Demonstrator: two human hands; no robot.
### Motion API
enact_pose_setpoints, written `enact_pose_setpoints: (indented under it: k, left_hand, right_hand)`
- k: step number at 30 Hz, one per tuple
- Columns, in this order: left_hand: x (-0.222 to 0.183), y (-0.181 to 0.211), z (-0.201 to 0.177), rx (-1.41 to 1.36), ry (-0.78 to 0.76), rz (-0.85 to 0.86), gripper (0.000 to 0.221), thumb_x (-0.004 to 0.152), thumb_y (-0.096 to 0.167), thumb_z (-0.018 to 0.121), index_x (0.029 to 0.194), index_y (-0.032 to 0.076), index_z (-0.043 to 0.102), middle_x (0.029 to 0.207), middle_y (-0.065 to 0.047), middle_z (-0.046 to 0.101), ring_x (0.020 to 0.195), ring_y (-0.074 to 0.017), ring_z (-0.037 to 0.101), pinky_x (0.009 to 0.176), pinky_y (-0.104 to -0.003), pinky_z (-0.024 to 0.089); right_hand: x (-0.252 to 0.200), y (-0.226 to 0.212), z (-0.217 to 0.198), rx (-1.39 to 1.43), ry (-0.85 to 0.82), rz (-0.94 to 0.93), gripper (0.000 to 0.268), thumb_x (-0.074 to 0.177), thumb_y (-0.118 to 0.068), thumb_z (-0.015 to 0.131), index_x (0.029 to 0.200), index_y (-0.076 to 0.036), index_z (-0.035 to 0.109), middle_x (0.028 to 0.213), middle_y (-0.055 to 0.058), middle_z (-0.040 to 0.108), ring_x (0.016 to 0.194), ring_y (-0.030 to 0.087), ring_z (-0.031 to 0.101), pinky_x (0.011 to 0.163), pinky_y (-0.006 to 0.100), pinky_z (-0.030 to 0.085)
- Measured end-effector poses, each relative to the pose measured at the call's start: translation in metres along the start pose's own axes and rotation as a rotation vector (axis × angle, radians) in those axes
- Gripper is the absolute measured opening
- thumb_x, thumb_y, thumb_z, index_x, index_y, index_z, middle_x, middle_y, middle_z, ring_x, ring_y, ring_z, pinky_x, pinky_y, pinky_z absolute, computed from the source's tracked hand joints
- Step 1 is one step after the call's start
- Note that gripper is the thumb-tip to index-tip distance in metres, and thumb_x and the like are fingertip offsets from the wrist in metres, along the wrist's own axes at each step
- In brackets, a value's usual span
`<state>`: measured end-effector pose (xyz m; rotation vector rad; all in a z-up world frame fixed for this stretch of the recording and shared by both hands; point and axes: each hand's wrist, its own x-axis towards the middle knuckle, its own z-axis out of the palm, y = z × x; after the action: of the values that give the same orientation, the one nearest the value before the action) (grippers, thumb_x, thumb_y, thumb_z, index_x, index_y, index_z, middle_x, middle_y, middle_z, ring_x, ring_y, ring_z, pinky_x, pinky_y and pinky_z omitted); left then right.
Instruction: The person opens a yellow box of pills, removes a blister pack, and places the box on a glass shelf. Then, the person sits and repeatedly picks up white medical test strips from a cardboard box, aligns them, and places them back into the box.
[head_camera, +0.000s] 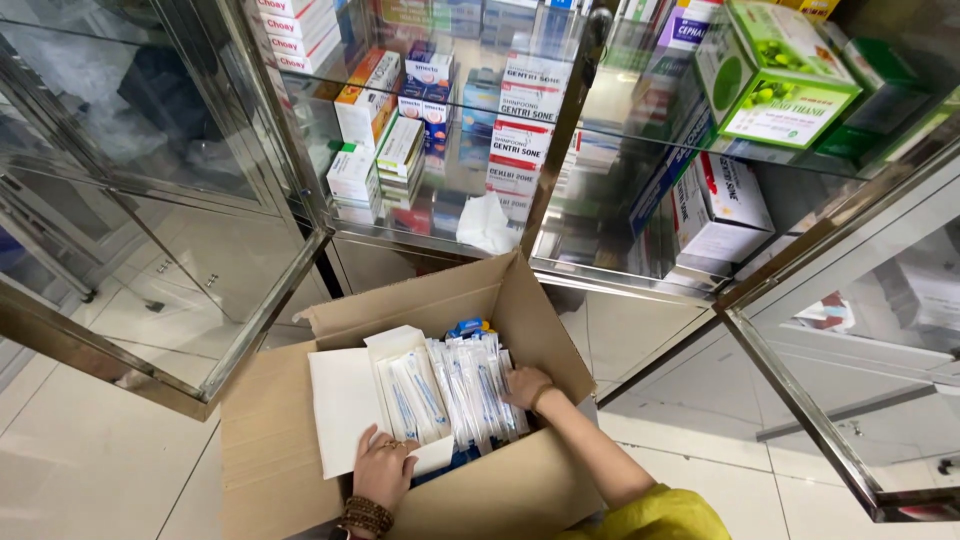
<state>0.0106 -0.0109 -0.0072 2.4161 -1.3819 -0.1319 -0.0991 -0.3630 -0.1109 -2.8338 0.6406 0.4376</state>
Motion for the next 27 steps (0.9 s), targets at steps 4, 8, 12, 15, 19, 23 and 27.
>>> enact_pose_setpoints:
  k: [4, 8, 12, 15, 19, 23, 27]
  left_hand:
    - [0.003, -0.001, 0.0, 0.005, -0.025, -0.014, 0.021, 0.084, 0.016, 0.075, 0.103, 0.018, 0.081, 0.087, -0.006, 0.076, 0.092, -0.0197, 0.067, 0.118, -0.044, 0.028]
    - [-0.003, 0.001, 0.002, 0.005, -0.031, -0.038, 0.022, 0.084, 0.016, 0.075, 0.104, 0.018, 0.08, 0.085, -0.006, 0.076, 0.09, -0.0185, 0.068, 0.12, -0.044, 0.027]
    - [-0.002, 0.005, -0.007, -0.004, 0.017, -0.011, 0.022, 0.083, 0.017, 0.075, 0.104, 0.016, 0.081, 0.084, -0.007, 0.077, 0.093, -0.0199, 0.067, 0.119, -0.043, 0.029]
    - [0.005, -0.009, 0.017, -0.002, 0.089, 0.06, 0.024, 0.082, 0.018, 0.075, 0.105, 0.014, 0.081, 0.084, -0.009, 0.077, 0.094, -0.0214, 0.068, 0.116, -0.045, 0.03]
    - [0.006, 0.0, 0.001, 0.03, 0.042, 0.069, 0.027, 0.086, 0.027, 0.075, 0.109, 0.014, 0.079, 0.095, -0.008, 0.078, 0.104, -0.022, 0.066, 0.117, -0.046, 0.03]
    - [0.039, 0.046, -0.111, 0.032, 0.233, 0.399, 0.033, 0.082, 0.031, 0.076, 0.108, 0.011, 0.077, 0.116, -0.007, 0.073, 0.117, -0.0254, 0.062, 0.111, -0.053, 0.032]
    - [0.116, 0.111, -0.316, 0.288, 0.731, 0.805, 0.023, 0.082, 0.025, 0.076, 0.1, 0.013, 0.071, 0.112, -0.004, 0.071, 0.104, -0.0261, 0.062, 0.098, -0.052, 0.046]
  right_hand:
    - [0.022, 0.007, 0.034, -0.012, -0.066, 0.001, 0.064, 0.088, -0.049, 0.073, 0.122, 0.004, 0.065, 0.124, 0.024, 0.067, 0.12, 0.038, 0.062, 0.105, 0.044, 0.049]
    - [0.001, -0.01, 0.036, 0.07, -0.041, -0.022, 0.068, 0.084, -0.048, 0.075, 0.127, 0.002, 0.06, 0.131, 0.024, 0.063, 0.124, 0.037, 0.059, 0.107, 0.043, 0.047]
    - [-0.018, -0.018, 0.03, 0.11, 0.029, -0.073, 0.068, 0.087, -0.051, 0.073, 0.131, -0.001, 0.06, 0.134, 0.021, 0.063, 0.124, 0.036, 0.06, 0.107, 0.043, 0.047]
    - [-0.047, -0.028, -0.005, 0.161, 0.049, -0.106, 0.066, 0.088, -0.053, 0.071, 0.134, -0.007, 0.061, 0.133, 0.019, 0.064, 0.123, 0.036, 0.06, 0.105, 0.044, 0.048]
    - [-0.057, -0.032, -0.026, 0.207, 0.036, -0.18, 0.065, 0.091, -0.054, 0.068, 0.135, -0.007, 0.059, 0.131, 0.019, 0.064, 0.121, 0.037, 0.06, 0.103, 0.046, 0.048]
    - [-0.088, -0.051, -0.076, 0.194, 0.009, -0.325, 0.058, 0.094, -0.051, 0.066, 0.133, -0.008, 0.062, 0.124, 0.018, 0.068, 0.116, 0.037, 0.063, 0.099, 0.046, 0.049]
    - [-0.176, -0.091, -0.24, 0.349, 0.523, -0.559, 0.035, 0.089, -0.033, 0.075, 0.117, -0.011, 0.074, 0.11, 0.008, 0.074, 0.098, 0.03, 0.072, 0.086, 0.042, 0.056]
